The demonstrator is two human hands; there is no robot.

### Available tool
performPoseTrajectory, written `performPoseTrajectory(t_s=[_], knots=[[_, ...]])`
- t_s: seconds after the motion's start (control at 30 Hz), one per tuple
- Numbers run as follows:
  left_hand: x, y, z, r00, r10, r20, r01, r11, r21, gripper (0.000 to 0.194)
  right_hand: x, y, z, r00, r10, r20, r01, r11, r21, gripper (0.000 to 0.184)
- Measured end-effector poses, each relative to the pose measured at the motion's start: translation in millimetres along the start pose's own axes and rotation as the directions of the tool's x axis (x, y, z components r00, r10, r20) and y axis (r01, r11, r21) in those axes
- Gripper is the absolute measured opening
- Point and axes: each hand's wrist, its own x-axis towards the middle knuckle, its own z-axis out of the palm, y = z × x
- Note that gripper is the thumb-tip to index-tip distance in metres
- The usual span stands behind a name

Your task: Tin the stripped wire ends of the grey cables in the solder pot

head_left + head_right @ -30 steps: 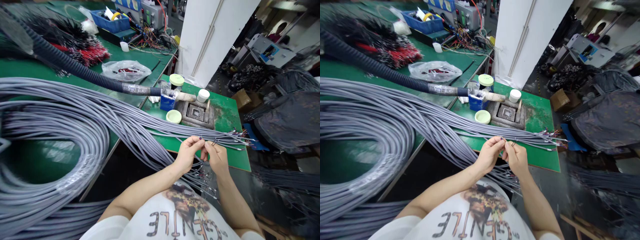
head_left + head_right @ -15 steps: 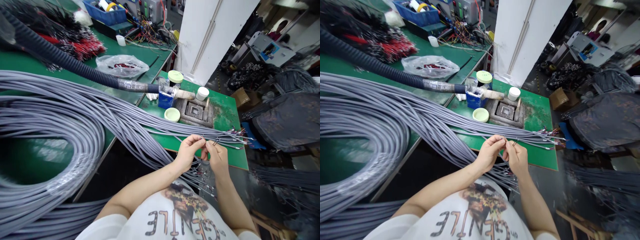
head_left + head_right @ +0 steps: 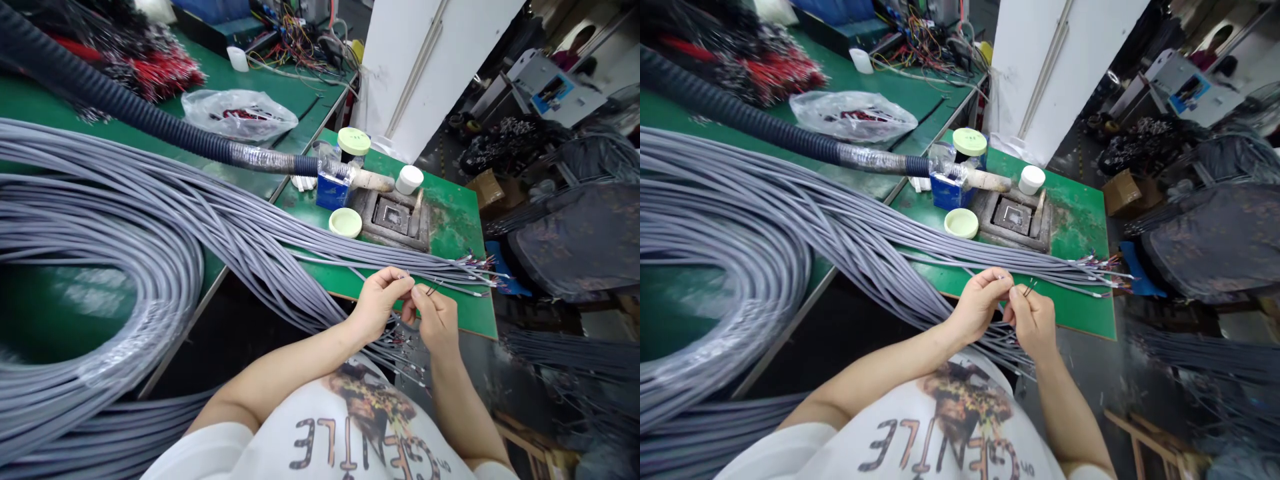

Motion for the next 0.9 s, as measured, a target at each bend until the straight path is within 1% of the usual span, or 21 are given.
performPoseTrajectory(t_s=[0.17, 0.3, 0.53, 0.63, 0.8, 0.9], knots=[[1, 1, 0.9, 1.0, -0.009, -0.019, 0.008, 1.0, -0.01, 0.028, 1, -1, -1, 1.0, 0.017, 0.02, -0.018, 1.0, 0.011, 0.044], [2, 2, 2.3, 1.0, 0.007, -0.025, -0.007, 1.0, 0.012, 0.029, 2, -1, -2, 0.999, 0.034, 0.027, -0.035, 0.999, 0.026, 0.044], [6, 3, 3.1, 0.997, 0.027, -0.073, -0.022, 0.997, 0.07, 0.029, 3, 4, -3, 0.998, 0.055, 0.018, -0.056, 0.997, 0.052, 0.042], [8, 2, 4.3, 0.995, 0.063, -0.083, -0.055, 0.994, 0.094, 0.026, 3, 8, -3, 0.999, 0.03, -0.033, -0.028, 0.999, 0.042, 0.039], [11, 1, 4.9, 0.984, 0.109, -0.141, -0.089, 0.986, 0.14, 0.02, 4, 11, -1, 0.982, -0.012, -0.191, 0.023, 0.998, 0.054, 0.02], [11, 0, 4.0, 0.986, 0.101, -0.13, -0.084, 0.989, 0.125, 0.019, 5, 11, -1, 0.97, -0.033, -0.24, 0.044, 0.998, 0.04, 0.021]])
